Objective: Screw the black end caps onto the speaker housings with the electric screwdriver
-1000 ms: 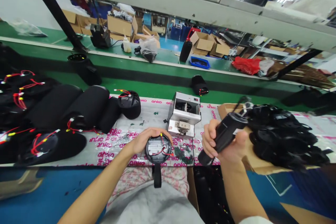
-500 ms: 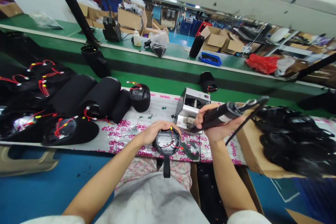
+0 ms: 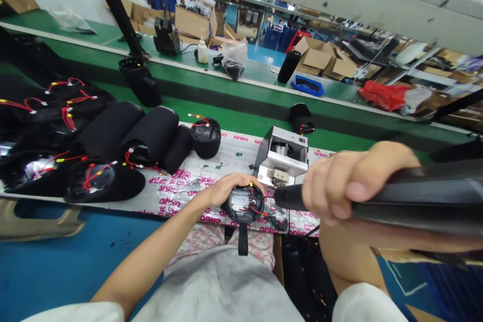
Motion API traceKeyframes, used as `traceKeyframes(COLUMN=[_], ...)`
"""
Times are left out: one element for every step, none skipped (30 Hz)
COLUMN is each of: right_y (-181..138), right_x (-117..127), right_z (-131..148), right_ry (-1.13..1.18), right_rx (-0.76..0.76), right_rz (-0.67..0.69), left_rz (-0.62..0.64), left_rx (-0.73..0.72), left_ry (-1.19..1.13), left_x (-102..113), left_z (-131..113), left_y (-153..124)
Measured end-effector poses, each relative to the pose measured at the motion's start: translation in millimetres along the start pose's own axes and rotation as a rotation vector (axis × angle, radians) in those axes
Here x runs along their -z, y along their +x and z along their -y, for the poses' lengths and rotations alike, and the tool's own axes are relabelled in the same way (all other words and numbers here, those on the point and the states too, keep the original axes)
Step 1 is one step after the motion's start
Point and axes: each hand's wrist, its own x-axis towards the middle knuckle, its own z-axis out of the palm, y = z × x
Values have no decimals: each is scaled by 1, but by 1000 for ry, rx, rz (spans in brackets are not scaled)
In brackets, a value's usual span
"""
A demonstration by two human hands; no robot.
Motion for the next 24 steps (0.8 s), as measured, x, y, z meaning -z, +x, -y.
traceKeyframes(right_y=[2, 3, 4, 3, 2, 1, 0, 0, 0, 0, 1, 2, 4, 6, 9, 11, 13, 15, 17, 18, 20, 20, 21, 20], right_x=[-1, -1, 1, 3, 4, 6, 7, 8, 8, 8, 7, 6, 4, 2, 0, -3, -5, -8, -10, -12, -13, -14, -14, -14], right_z=[-9, -18, -26, -34, -39, -44, -47, -48, -49, -50, -50, -51, -52, -53, -55, -57, -59, -61, -63, -64, -65, -66, -66, -65], right_ry=[-29, -20, -7, -5, -8, -12, -17, -20, -17, -10, -2, 7, 22, 37, 51, 62, 72, 77, 75, 70, 69, 67, 67, 63], right_rx=[1, -1, 9, 18, 20, 19, 14, 2, -6, -9, -14, -17, -17, -21, -30, -36, -34, -32, -30, -22, -18, -26, -34, -46], right_rz=[48, 95, 123, 129, 128, 122, 118, 112, 105, 92, 88, 80, 79, 83, 98, 102, 101, 96, 88, 68, 57, 59, 62, 71], left_rz=[-23, -50, -77, -101, -117, -126, -124, -117, -112, -112, -121, -133, -147, -160, -170, -173, -174, -174, -175, -174, -170, -165, -157, -151], left_rx=[-9, -14, -15, -12, -5, 5, 15, 24, 29, 33, 34, 34, 33, 31, 26, 20, 14, 10, 7, 6, 6, 6, 5, 6], left_ry=[29, 61, 95, 126, 152, 170, 178, 181, 180, 177, 175, 174, 176, 181, 190, 201, 210, 218, 223, 224, 221, 215, 207, 194], left_x=[1, 2, 2, 3, 4, 5, 5, 5, 5, 5, 5, 5, 5, 5, 5, 4, 4, 4, 3, 3, 2, 2, 1, 1], left_z=[1, 3, 5, 7, 8, 10, 11, 12, 13, 14, 15, 15, 15, 15, 14, 12, 9, 7, 4, 1, -1, -2, -2, -2], left_y=[-1, -1, -2, -3, -3, -4, -4, -4, -4, -4, -4, -4, -4, -5, -6, -6, -7, -7, -8, -8, -8, -8, -7, -7])
